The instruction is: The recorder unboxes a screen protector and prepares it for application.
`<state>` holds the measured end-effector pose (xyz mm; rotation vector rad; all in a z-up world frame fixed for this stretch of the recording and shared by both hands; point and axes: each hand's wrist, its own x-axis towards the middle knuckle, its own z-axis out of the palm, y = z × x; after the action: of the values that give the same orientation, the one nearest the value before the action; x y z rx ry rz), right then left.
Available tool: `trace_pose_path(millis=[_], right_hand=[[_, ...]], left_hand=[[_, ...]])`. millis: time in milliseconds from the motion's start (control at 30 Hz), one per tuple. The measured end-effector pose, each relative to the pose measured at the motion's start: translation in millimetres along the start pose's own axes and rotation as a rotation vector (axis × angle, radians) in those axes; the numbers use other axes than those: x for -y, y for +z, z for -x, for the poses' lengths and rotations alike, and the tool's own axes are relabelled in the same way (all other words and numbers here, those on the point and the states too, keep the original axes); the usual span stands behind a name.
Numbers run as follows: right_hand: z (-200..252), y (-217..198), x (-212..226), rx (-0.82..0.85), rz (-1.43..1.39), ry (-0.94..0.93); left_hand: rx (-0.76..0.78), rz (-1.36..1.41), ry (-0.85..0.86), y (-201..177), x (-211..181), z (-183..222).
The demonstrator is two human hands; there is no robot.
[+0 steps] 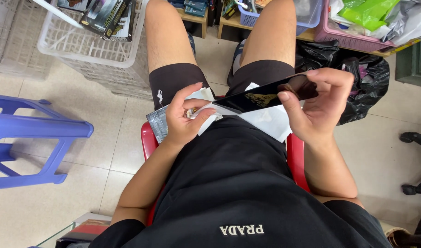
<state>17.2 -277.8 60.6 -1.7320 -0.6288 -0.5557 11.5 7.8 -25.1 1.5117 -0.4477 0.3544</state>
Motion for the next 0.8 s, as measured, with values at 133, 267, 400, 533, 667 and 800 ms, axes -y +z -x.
trace_pose_path(millis=[133, 267, 400, 533, 667, 800], right_hand=[[-0.2, 3.5, 15.8, 0.059, 0.098, -0.024], [5.4, 14.7, 17.3, 0.067, 0.075, -0.035], [9.9, 24.1, 6.6, 0.168, -0.056, -0.03], [3.5, 33.3, 0.3, 0.205, 0.113, -0.147], [8.9, 32.4, -4.0, 0.094, -0.002, -0.143], [6.4, 35.2, -7.5, 0.096, -0.155, -0.225]], left_hand=[[0.058, -0.082, 0.09, 2.9, -7.2, 1.4], [0.066, -0.169, 0.157, 3.9, -11.2, 4.5], [0.024, -0.167, 0.16, 4.0, -8.6, 7.9], [0.053, -0.178, 0.109, 3.3, -21.3, 1.2], [0.143, -0.181, 0.037, 2.3, -26.2, -5.8], [0.114, -0.27, 0.051, 4.4, -22.0, -9.2]])
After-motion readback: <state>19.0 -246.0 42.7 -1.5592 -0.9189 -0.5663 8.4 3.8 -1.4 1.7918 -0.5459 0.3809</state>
